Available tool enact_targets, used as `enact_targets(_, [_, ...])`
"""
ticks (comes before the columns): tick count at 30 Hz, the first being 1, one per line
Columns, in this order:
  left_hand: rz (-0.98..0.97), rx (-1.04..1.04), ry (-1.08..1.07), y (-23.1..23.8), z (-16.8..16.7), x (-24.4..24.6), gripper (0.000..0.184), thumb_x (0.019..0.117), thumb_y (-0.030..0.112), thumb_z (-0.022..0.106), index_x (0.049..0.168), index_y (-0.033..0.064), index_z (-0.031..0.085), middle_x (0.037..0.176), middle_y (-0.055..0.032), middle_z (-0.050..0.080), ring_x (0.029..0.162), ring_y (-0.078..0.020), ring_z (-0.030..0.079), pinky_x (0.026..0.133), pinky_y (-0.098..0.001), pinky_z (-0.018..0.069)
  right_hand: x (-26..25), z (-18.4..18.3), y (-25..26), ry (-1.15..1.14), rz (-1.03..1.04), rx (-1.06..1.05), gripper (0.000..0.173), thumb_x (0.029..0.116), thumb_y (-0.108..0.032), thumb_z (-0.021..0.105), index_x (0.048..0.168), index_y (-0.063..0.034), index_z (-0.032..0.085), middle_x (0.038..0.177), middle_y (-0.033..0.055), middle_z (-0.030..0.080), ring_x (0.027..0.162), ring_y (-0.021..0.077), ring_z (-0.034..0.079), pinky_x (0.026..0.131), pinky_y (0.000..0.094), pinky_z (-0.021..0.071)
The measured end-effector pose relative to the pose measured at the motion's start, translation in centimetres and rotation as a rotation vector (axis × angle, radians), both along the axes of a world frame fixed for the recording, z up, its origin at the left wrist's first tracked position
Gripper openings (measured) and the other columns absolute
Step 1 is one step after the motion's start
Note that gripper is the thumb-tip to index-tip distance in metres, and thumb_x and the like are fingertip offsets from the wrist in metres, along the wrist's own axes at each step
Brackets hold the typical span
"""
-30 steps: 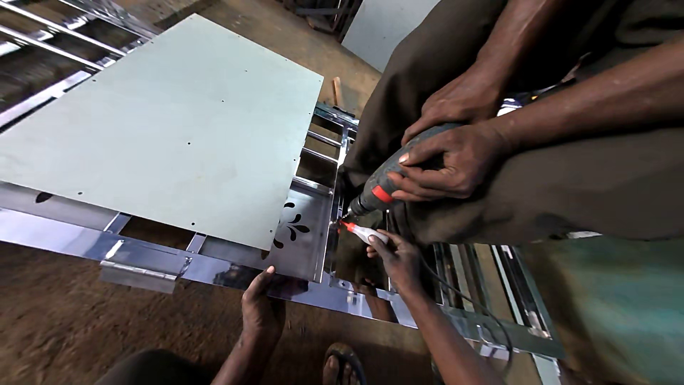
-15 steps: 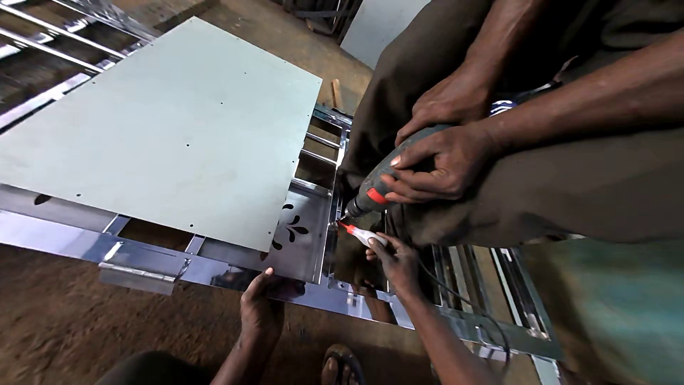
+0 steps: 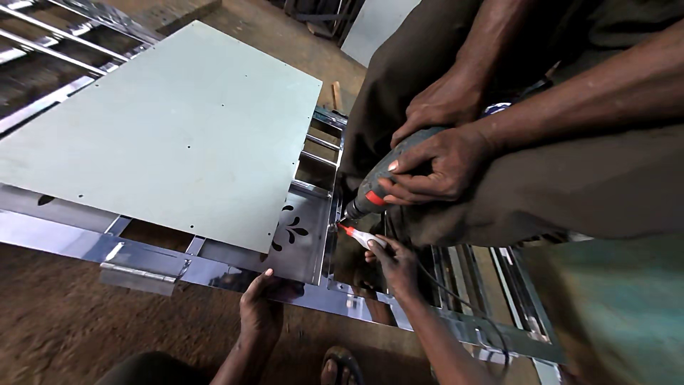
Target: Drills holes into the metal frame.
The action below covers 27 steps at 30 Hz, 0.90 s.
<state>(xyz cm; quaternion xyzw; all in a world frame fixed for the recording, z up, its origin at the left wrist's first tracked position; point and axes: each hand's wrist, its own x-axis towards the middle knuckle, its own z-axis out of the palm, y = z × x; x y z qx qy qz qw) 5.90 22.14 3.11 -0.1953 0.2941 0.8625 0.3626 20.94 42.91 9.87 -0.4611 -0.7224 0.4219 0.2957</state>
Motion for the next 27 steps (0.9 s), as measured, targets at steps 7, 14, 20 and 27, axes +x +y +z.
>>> enact_targets(7, [-0.004, -0.009, -0.015, 0.04, 0.25, -0.05, 0.020, 0.0978, 0.007, 0.042, 0.090, 0.0022, 0.060, 0.073, -0.0114, 0.071, 0.066, -0.0204, 0.073, 0.061, -0.0372, 0.0633, 0.73, -0.39, -0.18, 0.078, -0.028, -0.092, 0.028, 0.0946, -0.006, 0.070, 0.119, 0.0081, 0.067, 0.084, 0.0136, 0.075, 0.069, 0.0216, 0.074, 0.066, 0.0338, 0.0653])
enact_targets(14, [0.004, -0.008, -0.017, 0.11, 0.29, -0.08, 0.019, 0.0964, 0.006, 0.043, 0.088, 0.0022, 0.060, 0.071, -0.0117, 0.071, 0.063, -0.0197, 0.072, 0.059, -0.0358, 0.0628, 0.63, -0.52, -0.23, 0.137, -0.044, -0.133, 0.025, 0.0949, -0.004, 0.069, 0.117, 0.0083, 0.068, 0.084, 0.0147, 0.074, 0.068, 0.0223, 0.074, 0.066, 0.0343, 0.0652])
enact_targets(20, [0.006, -0.010, -0.011, 0.09, 0.08, -0.03, 0.019, 0.0951, 0.006, 0.045, 0.087, 0.0032, 0.061, 0.070, -0.0103, 0.070, 0.064, -0.0179, 0.071, 0.060, -0.0342, 0.0622, 0.30, -0.44, -0.13, 0.096, -0.033, -0.110, 0.025, 0.0947, -0.005, 0.071, 0.117, 0.0070, 0.069, 0.084, 0.0140, 0.075, 0.069, 0.0223, 0.074, 0.066, 0.0341, 0.0654])
enact_targets(27, [0.021, -0.022, -0.024, 0.10, 0.22, -0.05, 0.015, 0.0954, 0.004, 0.047, 0.090, 0.0021, 0.061, 0.073, -0.0106, 0.070, 0.067, -0.0180, 0.072, 0.063, -0.0343, 0.0625, -0.05, -0.19, -0.29, 0.064, -0.039, -0.112, 0.025, 0.0947, -0.005, 0.071, 0.116, 0.0069, 0.069, 0.083, 0.0135, 0.075, 0.068, 0.0215, 0.074, 0.066, 0.0332, 0.0654])
